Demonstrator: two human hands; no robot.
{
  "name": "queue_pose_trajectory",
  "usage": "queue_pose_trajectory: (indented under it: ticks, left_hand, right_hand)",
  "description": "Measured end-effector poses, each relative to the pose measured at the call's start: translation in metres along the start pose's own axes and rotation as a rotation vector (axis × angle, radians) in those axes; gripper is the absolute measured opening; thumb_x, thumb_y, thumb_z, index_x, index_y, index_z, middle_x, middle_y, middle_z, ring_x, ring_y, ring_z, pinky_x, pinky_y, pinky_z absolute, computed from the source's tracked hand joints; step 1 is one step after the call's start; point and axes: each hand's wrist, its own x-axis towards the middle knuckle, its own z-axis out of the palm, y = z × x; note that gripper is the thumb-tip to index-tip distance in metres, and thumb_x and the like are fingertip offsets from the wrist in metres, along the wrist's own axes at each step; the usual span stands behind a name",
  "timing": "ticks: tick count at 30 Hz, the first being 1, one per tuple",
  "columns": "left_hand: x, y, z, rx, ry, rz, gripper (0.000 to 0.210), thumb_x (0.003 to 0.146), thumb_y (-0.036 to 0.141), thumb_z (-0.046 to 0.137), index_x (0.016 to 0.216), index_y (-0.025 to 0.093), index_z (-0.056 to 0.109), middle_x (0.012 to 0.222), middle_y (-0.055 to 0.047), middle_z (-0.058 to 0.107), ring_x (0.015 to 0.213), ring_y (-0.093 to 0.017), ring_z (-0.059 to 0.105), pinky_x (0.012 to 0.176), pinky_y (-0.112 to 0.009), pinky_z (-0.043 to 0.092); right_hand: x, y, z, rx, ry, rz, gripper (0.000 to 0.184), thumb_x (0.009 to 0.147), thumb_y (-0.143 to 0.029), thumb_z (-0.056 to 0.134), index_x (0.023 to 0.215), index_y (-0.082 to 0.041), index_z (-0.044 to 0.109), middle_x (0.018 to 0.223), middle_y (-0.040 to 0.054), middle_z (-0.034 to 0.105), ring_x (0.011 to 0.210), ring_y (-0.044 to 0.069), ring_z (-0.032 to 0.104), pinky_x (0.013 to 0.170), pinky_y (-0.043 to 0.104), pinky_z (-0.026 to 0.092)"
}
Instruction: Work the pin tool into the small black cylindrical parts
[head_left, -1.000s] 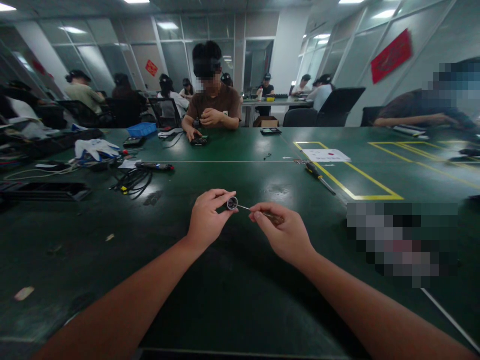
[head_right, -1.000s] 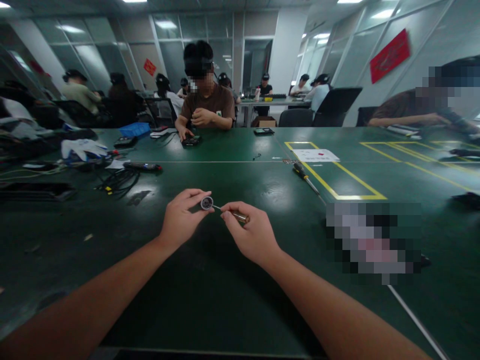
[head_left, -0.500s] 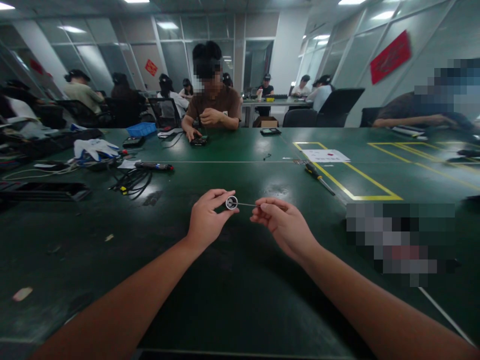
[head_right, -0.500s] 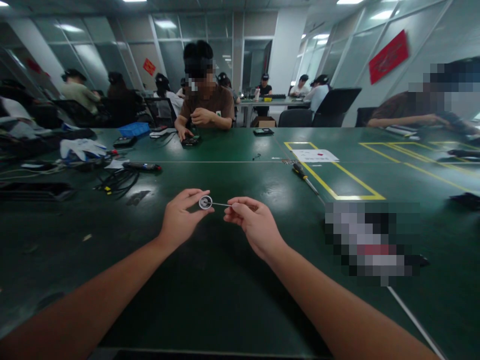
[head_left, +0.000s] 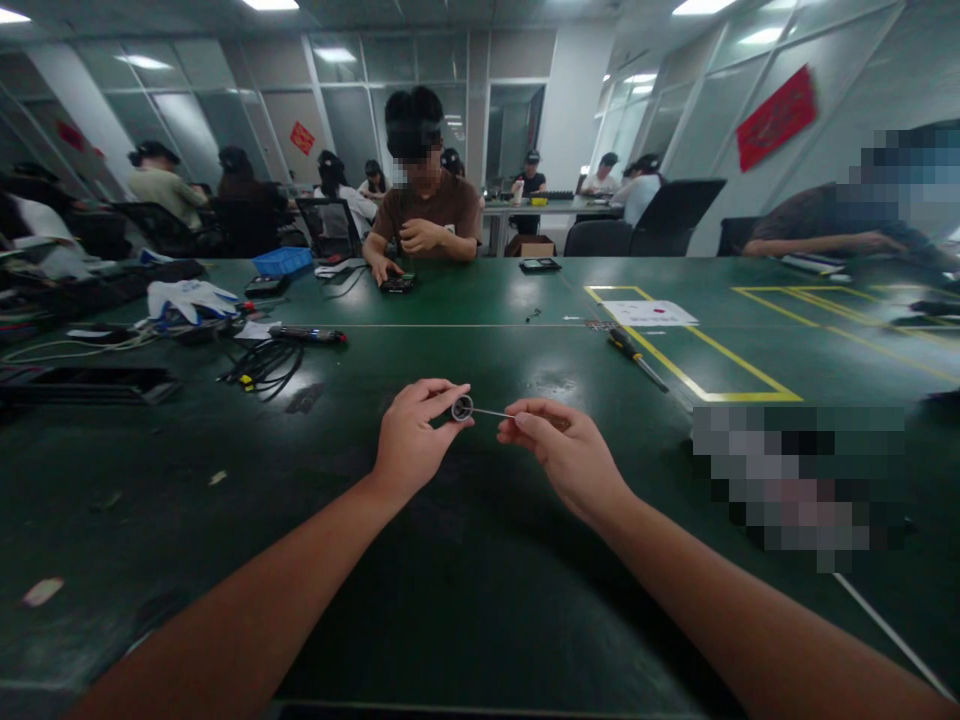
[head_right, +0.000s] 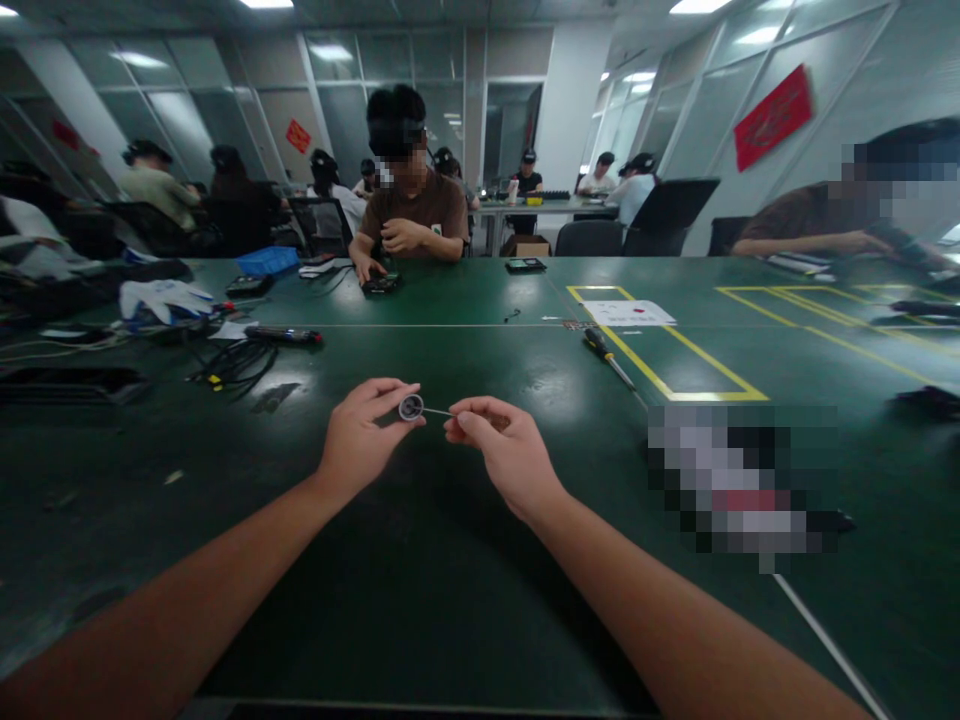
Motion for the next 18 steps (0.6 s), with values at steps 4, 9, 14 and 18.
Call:
queue_pose_trajectory:
  ticks: [4,9,14,18]
  left_hand:
    - [-0.001,-0.001,0.001,-0.035,0.01,0.005,0.041,0.078,0.019,0.084,0.117,0.029,0.075,0.111,-0.004,0.073,0.1,-0.021,0.068,0.09,-0.039,0.054]
    - [-0.001,-0.001,0.001,-0.009,-0.001,-0.001,0.042,0.077,0.018,0.085,0.117,0.029,0.076,0.11,-0.004,0.073,0.1,-0.022,0.068,0.09,-0.041,0.054]
    - [0.0,0.0,-0.001,0.029,0.0,0.015,0.041,0.078,0.018,0.084,0.116,0.03,0.076,0.11,-0.004,0.073,0.1,-0.024,0.067,0.09,-0.043,0.053]
    - [0.001,0.001,-0.002,0.066,-0.01,0.025,0.04,0.078,0.018,0.084,0.116,0.03,0.076,0.11,-0.004,0.074,0.099,-0.024,0.067,0.088,-0.042,0.053]
  right_hand:
    - [0.008,0.004,-0.005,0.297,-0.034,0.176,0.011,0.077,-0.027,0.076,0.085,-0.02,0.074,0.076,0.0015,0.071,0.073,0.017,0.068,0.085,0.039,0.056]
    - [0.006,0.002,-0.007,0.187,0.019,0.05,0.009,0.077,-0.027,0.076,0.082,-0.019,0.075,0.074,0.0024,0.072,0.072,0.018,0.068,0.081,0.038,0.057]
    - [0.0,-0.002,-0.005,-0.124,0.058,-0.098,0.012,0.083,-0.031,0.074,0.086,-0.02,0.076,0.079,0.0039,0.076,0.077,0.02,0.072,0.083,0.039,0.056]
    - [-0.003,-0.004,-0.003,-0.273,0.063,-0.137,0.012,0.085,-0.03,0.071,0.089,-0.02,0.076,0.081,0.0048,0.077,0.079,0.021,0.074,0.082,0.038,0.057]
